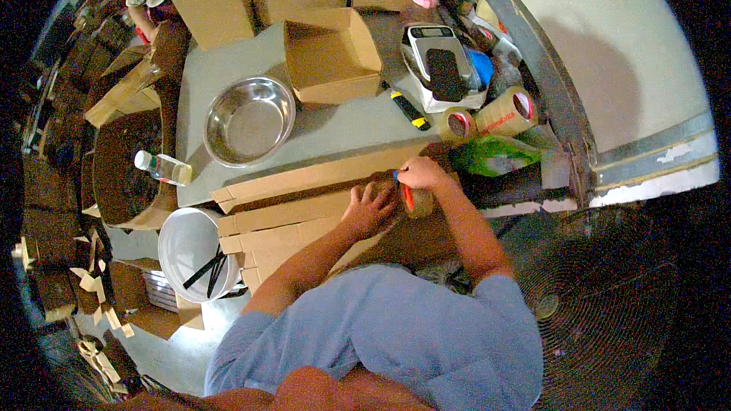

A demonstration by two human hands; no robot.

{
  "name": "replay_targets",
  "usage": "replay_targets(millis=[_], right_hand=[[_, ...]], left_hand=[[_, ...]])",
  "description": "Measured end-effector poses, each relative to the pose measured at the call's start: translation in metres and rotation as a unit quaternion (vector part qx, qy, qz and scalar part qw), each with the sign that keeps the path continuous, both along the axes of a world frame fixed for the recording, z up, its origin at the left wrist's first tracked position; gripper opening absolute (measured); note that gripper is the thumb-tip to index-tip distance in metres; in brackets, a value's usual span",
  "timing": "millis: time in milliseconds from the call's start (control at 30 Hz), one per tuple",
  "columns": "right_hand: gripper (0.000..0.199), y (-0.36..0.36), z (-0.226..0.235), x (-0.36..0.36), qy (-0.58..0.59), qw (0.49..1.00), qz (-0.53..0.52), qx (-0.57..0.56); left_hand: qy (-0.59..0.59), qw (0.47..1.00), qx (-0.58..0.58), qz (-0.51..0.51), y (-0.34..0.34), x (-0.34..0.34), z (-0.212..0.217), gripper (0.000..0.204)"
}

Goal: The person places drawer slides and bags of hardware into a long cardboard box, closes it, and seals it with tape using a hand-held dispenser.

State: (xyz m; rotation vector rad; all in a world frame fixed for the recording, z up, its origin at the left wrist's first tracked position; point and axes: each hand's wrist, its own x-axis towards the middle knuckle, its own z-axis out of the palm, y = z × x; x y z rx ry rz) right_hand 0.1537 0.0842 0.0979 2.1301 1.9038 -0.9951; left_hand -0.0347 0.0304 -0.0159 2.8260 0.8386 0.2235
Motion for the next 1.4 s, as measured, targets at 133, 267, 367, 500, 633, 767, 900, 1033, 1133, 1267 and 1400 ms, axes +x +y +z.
replay_targets(millis=[133, 267, 367, 500, 633, 767, 900, 1033, 1133, 1267, 1400], right_hand=[[0.034, 0.017, -0.021, 0.012, -0.01, 0.998, 0.021, -0.056], [0.033, 0.01, -0.014, 0.009, 0.019, 1.0, 0.013, -0.016], [0.033, -0.018, -0.02, 0.014, 0.038, 0.999, 0.012, 0.036], [0.035, -0.061, -0.019, 0.001, 0.09, 0.981, -0.041, 0.166], [0.04, -0.117, -0.009, 0.0, 0.102, 0.979, -0.057, 0.168], [0.042, -0.178, -0.021, 0.009, 0.118, 0.982, -0.031, 0.146], [0.039, -0.171, -0.071, 0.018, 0.216, 0.951, -0.105, 0.194], [0.033, -0.167, -0.072, 0.023, 0.232, 0.95, -0.199, 0.064], [0.032, -0.189, -0.073, 0.027, 0.272, 0.936, -0.214, 0.068], [0.037, -0.201, -0.023, -0.002, 0.201, 0.956, -0.178, 0.118], [0.037, -0.212, -0.022, -0.027, 0.252, 0.942, -0.186, 0.123]], left_hand=[[0.021, 1.0, 0.006, -0.011, 0.002, 0.0, 0.009, 0.057], [0.014, 1.0, -0.021, 0.008, 0.003, -0.001, 0.008, 0.057], [0.016, 1.0, -0.023, 0.008, 0.004, 0.001, 0.011, 0.057], [0.019, 0.999, -0.038, 0.008, 0.009, 0.002, 0.012, 0.054], [0.009, 0.999, -0.039, 0.019, 0.005, 0.002, 0.01, 0.056], [0.018, 0.999, -0.039, 0.016, 0.007, 0.001, 0.013, 0.059], [0.069, 0.997, -0.045, 0.013, 0.005, 0.01, 0.021, 0.061], [0.051, 0.996, -0.049, 0.044, 0.007, 0.034, 0.024, 0.067], [0.044, 0.997, -0.045, 0.046, -0.002, 0.07, 0.02, 0.076], [0.078, 0.987, 0.065, 0.124, -0.007, 0.099, -0.015, 0.079], [0.053, 0.989, 0.01, 0.136, -0.008, 0.06, 0.0, 0.088]])
